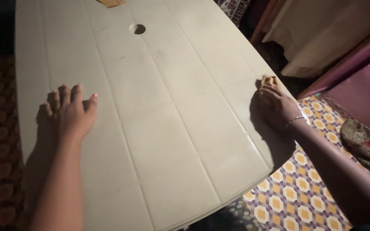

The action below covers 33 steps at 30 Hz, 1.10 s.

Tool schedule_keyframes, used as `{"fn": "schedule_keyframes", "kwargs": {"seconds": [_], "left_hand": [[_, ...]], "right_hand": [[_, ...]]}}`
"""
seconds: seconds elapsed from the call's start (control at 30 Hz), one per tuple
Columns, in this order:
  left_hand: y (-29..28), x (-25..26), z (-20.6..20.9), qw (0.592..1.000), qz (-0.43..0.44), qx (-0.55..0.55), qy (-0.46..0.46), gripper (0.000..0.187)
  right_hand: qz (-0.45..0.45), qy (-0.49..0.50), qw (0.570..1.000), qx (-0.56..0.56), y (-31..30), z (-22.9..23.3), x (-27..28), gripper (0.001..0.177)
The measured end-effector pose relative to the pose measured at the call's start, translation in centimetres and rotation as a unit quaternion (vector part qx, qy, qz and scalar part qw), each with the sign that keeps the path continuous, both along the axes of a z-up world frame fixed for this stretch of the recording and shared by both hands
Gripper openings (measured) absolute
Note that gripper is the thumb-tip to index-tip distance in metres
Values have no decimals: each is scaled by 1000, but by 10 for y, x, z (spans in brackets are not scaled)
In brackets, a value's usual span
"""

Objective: The person wipes a white tiled table surface with a cloth, moving the cloth across the table in repeated strokes. A small taped paper patch remains on the table throughout the clip.

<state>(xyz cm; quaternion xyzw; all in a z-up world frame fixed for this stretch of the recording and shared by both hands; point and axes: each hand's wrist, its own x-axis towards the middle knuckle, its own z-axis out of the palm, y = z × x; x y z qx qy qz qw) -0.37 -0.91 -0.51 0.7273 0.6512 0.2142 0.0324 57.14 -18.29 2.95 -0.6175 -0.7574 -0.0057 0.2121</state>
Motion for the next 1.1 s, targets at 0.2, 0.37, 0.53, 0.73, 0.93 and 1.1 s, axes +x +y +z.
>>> {"fn": "schedule_keyframes", "kwargs": {"seconds": [0.2,0.37,0.53,0.73,0.93,1.1], "left_hand": [[-3,0,4,999,20,-25,5,70],[-5,7,8,999,37,-29,19,71],[-8,4,8,999,33,-20,16,71],[-6,2,9,998,28,-46,19,71],[-4,2,4,998,31,-53,9,73],[-6,2,-5,999,34,-18,15,71]], "right_hand": [[-133,49,990,-22,-26,-12,-28,49],[68,81,994,-28,-70,-18,-129,39],[183,112,975,-54,-81,35,-258,52],[271,77,959,-38,-105,23,-238,38],[154,18,988,-18,-152,-15,-104,40],[-12,253,967,-27,-131,-58,52,14]]}}
